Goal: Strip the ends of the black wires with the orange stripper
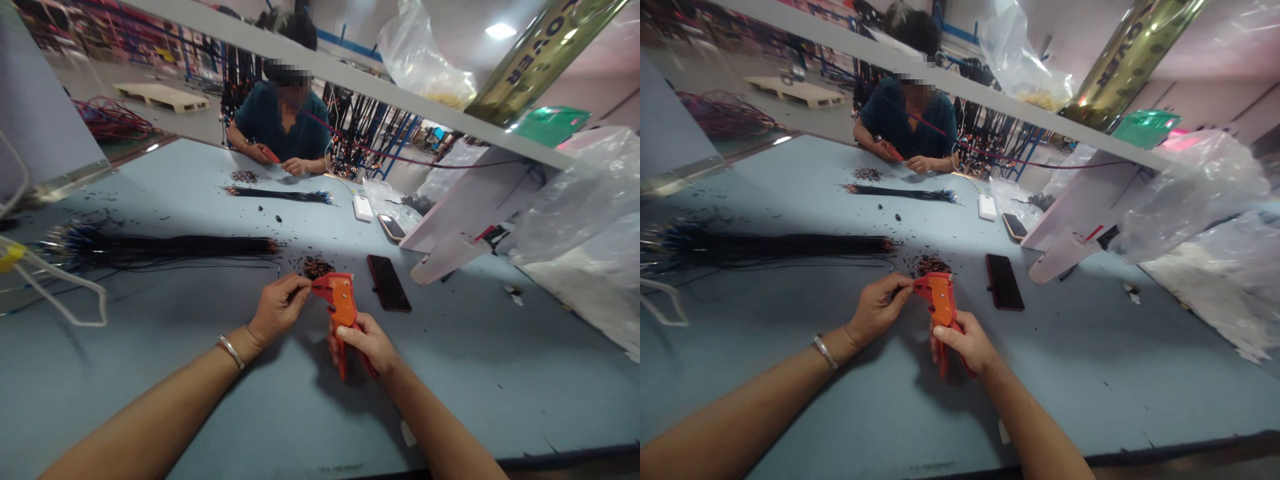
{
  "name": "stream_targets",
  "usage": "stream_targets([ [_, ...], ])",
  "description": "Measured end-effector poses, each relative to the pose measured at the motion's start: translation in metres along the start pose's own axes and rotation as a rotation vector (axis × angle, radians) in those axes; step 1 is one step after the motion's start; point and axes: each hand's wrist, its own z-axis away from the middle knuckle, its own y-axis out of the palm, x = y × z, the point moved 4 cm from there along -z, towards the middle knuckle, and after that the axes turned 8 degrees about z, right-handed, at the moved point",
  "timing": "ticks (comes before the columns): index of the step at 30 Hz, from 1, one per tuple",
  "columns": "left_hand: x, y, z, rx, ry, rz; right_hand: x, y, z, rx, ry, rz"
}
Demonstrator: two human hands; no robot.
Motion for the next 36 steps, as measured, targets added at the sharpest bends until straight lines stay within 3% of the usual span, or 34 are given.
stream_targets([
  [20,0.006,0.002,0.001,0.02,-0.063,-0.051,-0.009,0.0,-0.003,-0.067,0.11,-0.117],
  [36,0.003,0.001,0.001,0.032,-0.077,-0.079,-0.011,0.009,-0.001,-0.066,0.072,-0.142],
])
